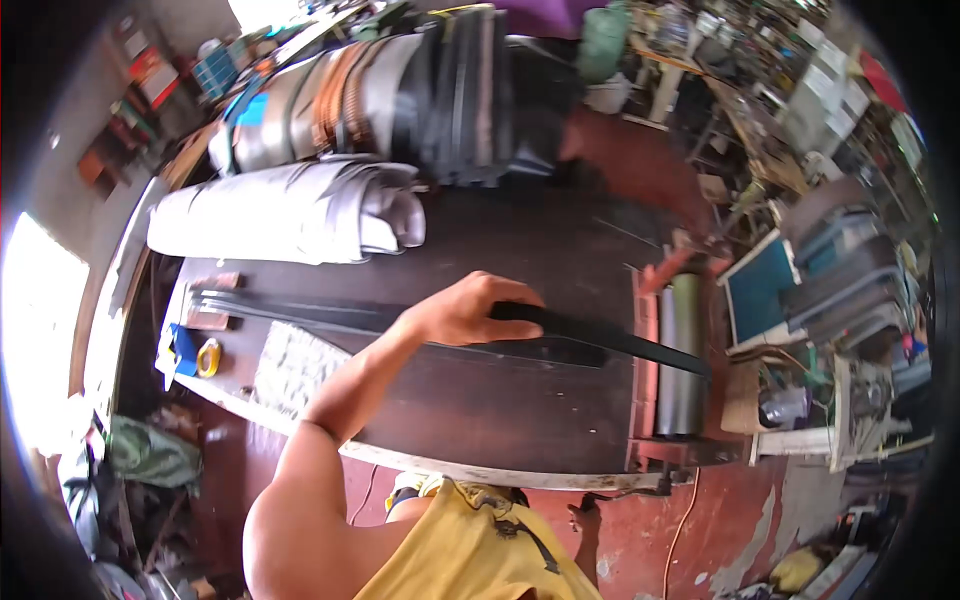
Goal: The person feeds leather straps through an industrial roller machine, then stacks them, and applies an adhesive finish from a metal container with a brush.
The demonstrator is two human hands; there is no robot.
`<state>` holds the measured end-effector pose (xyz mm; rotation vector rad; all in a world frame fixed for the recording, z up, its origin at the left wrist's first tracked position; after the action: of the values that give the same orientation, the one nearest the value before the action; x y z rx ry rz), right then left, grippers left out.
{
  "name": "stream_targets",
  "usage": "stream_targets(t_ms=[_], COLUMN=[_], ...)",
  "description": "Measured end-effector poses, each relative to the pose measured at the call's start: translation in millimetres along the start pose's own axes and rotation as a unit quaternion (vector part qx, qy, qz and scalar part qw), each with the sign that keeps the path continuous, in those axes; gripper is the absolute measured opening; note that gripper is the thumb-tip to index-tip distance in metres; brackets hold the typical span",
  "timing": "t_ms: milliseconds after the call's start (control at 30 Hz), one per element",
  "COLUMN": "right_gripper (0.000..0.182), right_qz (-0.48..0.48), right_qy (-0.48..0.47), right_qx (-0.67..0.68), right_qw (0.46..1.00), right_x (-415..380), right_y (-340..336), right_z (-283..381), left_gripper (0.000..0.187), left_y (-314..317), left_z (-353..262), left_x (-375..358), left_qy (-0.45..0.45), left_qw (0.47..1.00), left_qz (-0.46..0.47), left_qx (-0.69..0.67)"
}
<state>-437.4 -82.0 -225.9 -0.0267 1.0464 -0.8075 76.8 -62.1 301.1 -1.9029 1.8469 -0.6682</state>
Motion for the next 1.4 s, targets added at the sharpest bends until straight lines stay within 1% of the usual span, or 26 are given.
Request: stream_targets(t_ms=[33, 100, 133, 167, 233, 333, 400, 433, 467, 500, 533, 567, 667, 733, 833, 900, 933, 1000, 1067, 1100, 1133, 1200, 1233, 1267, 1333, 1400], right_gripper=[0.053, 0.073, 0.074, 0.073, 0.07, 0.066, 0.064, 0.063, 0.064, 0.061, 0.06, 0.058, 0.051, 0.048, 0.046, 0.047, 0.045, 0.042, 0.039, 0.038, 0.038, 0.037, 0.04, 0.043, 0.045, 0.047], right_qz=[0.019, -0.036, -0.026, 0.018, 0.0, 0.026, 0.112, 0.181, 0.276, 0.343, 0.316, 0.328, 0.293, 0.152, 0.12, 0.118, 0.148, 0.165, 0.208, 0.192, 0.178, 0.186, 0.207, 0.227, 0.233, 0.235], right_qy=[0.002, -0.01, 0.085, -0.068, -0.01, -0.087, -0.186, -0.229, -0.264, -0.289, -0.274, -0.258, -0.334, -0.316, -0.34, -0.328, -0.317, -0.234, -0.205, -0.19, -0.173, -0.185, -0.2, -0.214, -0.242, -0.248], right_qx=[-0.067, -0.144, -0.137, -0.06, -0.044, 0.116, 0.253, 0.333, 0.422, 0.437, 0.472, 0.523, 0.57, 0.628, 0.589, 0.577, 0.583, 0.583, 0.553, 0.573, 0.591, 0.627, 0.625, 0.623, 0.62, 0.622], right_qw=[0.998, 0.989, 0.987, 0.996, 0.999, 0.989, 0.943, 0.897, 0.822, 0.78, 0.776, 0.744, 0.691, 0.695, 0.723, 0.739, 0.733, 0.76, 0.781, 0.774, 0.767, 0.734, 0.726, 0.717, 0.709, 0.704], right_x=[5.2, -21.6, -9.7, 29.9, -42.2, -156.0, -180.8, -187.9, -184.0, -178.7, -161.7, -154.0, -122.0, -115.4, -103.4, -95.7, -84.8, -64.3, -48.1, -35.7, -23.6, -17.8, -20.6, -23.5, -28.3, -29.7], right_y=[-4.0, -24.0, -28.7, -30.8, -58.2, -32.1, 22.7, 54.4, 87.3, 115.3, 132.9, 148.6, 153.8, 144.4, 130.0, 133.5, 143.5, 183.0, 231.6, 249.4, 265.5, 292.3, 298.4, 303.1, 300.5, 294.5], right_z=[-8.4, 19.2, -10.9, -42.4, 26.0, 211.2, 311.1, 352.0, 387.6, 416.3, 432.5, 456.0, 507.0, 518.7, 530.0, 530.0, 527.7, 515.4, 500.8, 489.9, 479.8, 472.7, 477.1, 481.1, 489.3, 490.1], left_gripper=[0.037, 0.038, 0.038, 0.039, 0.039, 0.039, 0.039, 0.038, 0.038, 0.039, 0.039, 0.039, 0.038, 0.037, 0.04, 0.042, 0.043, 0.049, 0.056, 0.059, 0.052, 0.043, 0.044, 0.049, 0.053, 0.055], left_y=[-17.1, -47.4, -63.1, -81.6, -105.9, -125.7, -130.4, -134.0, -139.4, -145.7, -153.4, -162.2, -195.5, -221.4, -262.5, -283.7, -293.6, -295.7, -276.9, -265.3, -249.7, -187.1, -155.2, -135.6, -87.1, -64.8], left_z=[15.3, 38.3, 48.1, 56.8, 73.8, 101.6, 131.5, 141.0, 147.0, 151.8, 156.7, 161.7, 172.5, 180.2, 222.6, 281.4, 293.3, 352.2, 387.4, 394.4, 388.0, 411.8, 390.5, 371.5, 370.6, 376.0], left_x=[-33.9, -92.3, -122.3, -154.6, -209.0, -270.4, -303.8, -317.7, -331.1, -343.7, -355.6, -368.9, -412.3, -444.3, -499.7, -549.3, -565.8, -609.1, -636.8, -633.6, -620.3, -586.7, -552.4, -523.2, -489.8, -471.8], left_qy=[-0.022, -0.044, -0.049, -0.058, -0.097, -0.13, -0.148, -0.152, -0.152, -0.151, -0.15, -0.139, -0.161, -0.2, -0.252, -0.359, -0.401, -0.473, -0.443, -0.459, -0.455, -0.278, -0.235, -0.267, -0.297, -0.33], left_qw=[1.0, 0.997, 0.995, 0.991, 0.982, 0.974, 0.972, 0.972, 0.973, 0.973, 0.973, 0.969, 0.954, 0.936, 0.924, 0.903, 0.878, 0.808, 0.677, 0.691, 0.712, 0.784, 0.792, 0.821, 0.831, 0.836], left_qz=[-0.016, -0.044, -0.057, -0.073, -0.093, -0.097, -0.094, -0.095, -0.097, -0.099, -0.105, -0.117, -0.123, -0.132, -0.162, -0.178, -0.175, -0.141, -0.304, -0.359, -0.425, -0.477, -0.447, -0.423, -0.423, -0.386], left_qx=[0.007, 0.04, 0.068, 0.1, 0.13, 0.161, 0.159, 0.152, 0.147, 0.143, 0.141, 0.168, 0.221, 0.257, 0.236, 0.154, 0.194, 0.321, 0.504, 0.428, 0.326, 0.283, 0.344, 0.276, 0.205, 0.206])
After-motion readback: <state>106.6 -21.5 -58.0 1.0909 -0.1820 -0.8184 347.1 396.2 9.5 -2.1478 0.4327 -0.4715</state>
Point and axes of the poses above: each hand's wrist, its own x-axis towards the middle knuckle, its own y-axis out of the palm, z = x × y, the point moved 9 cm from there along x, towards the middle knuckle, and after that the axes turned 7 degrees about z, right-handed, at the moved point
